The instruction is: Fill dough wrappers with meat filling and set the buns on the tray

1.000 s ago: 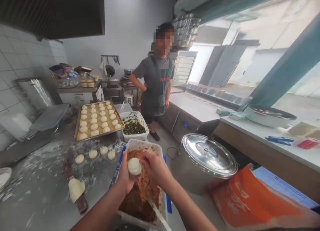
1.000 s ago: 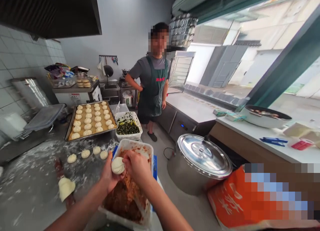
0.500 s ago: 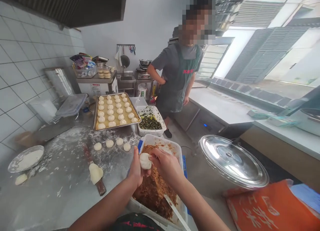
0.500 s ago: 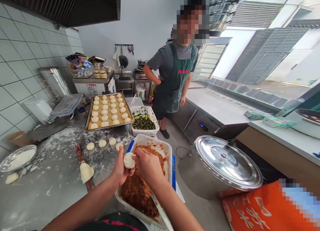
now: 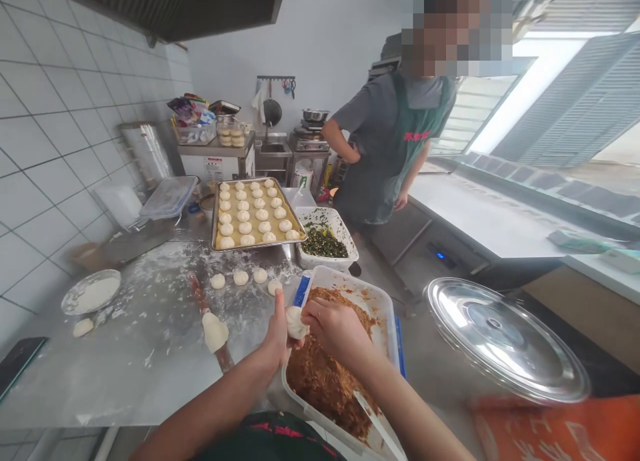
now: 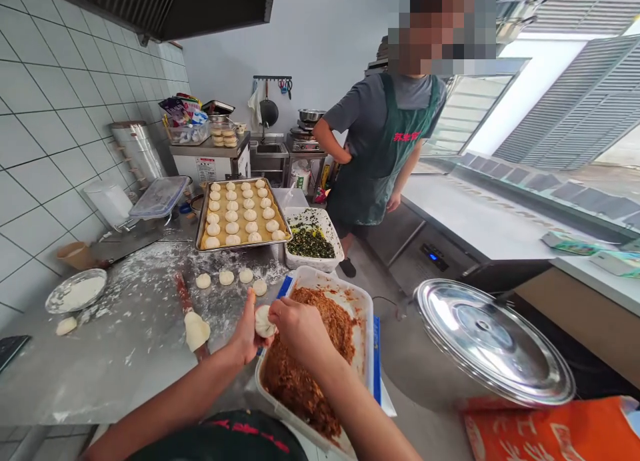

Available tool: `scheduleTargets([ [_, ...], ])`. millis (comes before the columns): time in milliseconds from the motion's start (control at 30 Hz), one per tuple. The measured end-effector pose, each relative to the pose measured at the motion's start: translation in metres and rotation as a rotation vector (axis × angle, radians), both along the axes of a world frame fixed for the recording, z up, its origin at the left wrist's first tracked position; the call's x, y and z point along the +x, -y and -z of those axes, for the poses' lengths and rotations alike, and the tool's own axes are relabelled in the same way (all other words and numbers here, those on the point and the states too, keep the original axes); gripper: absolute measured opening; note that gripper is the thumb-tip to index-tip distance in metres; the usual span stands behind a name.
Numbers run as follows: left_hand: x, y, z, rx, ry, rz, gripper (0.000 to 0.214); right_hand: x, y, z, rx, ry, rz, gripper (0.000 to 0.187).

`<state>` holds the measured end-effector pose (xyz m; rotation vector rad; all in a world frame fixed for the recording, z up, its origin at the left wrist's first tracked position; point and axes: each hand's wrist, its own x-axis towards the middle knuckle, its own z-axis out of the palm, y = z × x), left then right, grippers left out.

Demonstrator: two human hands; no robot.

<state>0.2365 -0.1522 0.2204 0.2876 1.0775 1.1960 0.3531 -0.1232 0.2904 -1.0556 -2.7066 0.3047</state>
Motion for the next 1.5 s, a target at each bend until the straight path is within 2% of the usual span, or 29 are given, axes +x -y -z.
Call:
scheduleTargets([
  [167, -0.02, 0.004, -0.003, 0.076, 0.033, 0.112, 0.074, -0.013, 0.0, 0.002, 0.021, 0.055, -0.012, 0.016],
  [267, -0.028, 0.009, -0.007, 0.117, 0.021, 0.11, 0.073, -0.021, 0.003, -0.002, -0.025, 0.048, 0.041, 0.014],
  [400, -0.034, 0.012, -0.005, 0.103, -0.017, 0.107, 0.075, -0.026, 0.007, -0.008, -0.137, -0.02, 0.017, 0.018],
  [533, -0.04, 0.011, 0.004, 0.048, 0.043, 0.125, 0.073, -0.03, 0.01, -0.008, -0.185, -0.028, -0.048, 0.018],
  [700, -0.047, 0.018, 0.018, -0.034, 0.074, 0.185, 0.071, -0.04, 0.019, 0.01, -0.189, 0.044, -0.108, 0.019],
  [867, -0.058, 0.038, 0.051, 0.021, -0.027, 0.216, 0.075, -0.056, 0.025, 0.045, -0.264, 0.01, -0.139, 0.017],
  [933, -0.066, 0.043, 0.068, 0.046, -0.108, 0.178, 0.076, -0.064, 0.022, 0.059, -0.313, 0.004, -0.157, 0.017],
  [1000, -0.079, 0.046, 0.084, -0.003, -0.174, 0.105, 0.077, -0.075, 0.014, 0.071, -0.331, 0.008, -0.166, 0.015],
  [1133, -0.123, 0.052, 0.108, -0.18, -0.232, -0.207, 0.069, -0.105, -0.016, 0.091, -0.241, 0.099, -0.13, 0.014],
  [1233, -0.161, 0.07, 0.12, -0.234, -0.272, -0.394, 0.062, -0.134, -0.042, 0.108, -0.183, 0.188, -0.079, 0.017],
  [1367, -0.197, 0.103, 0.134, -0.295, -0.286, -0.532, 0.054, -0.17, -0.067, 0.137, -0.177, 0.264, -0.053, 0.02],
  [1500, -0.209, 0.125, 0.145, -0.383, -0.248, -0.582, 0.042, -0.191, -0.078, 0.162, -0.18, 0.337, -0.06, 0.023],
])
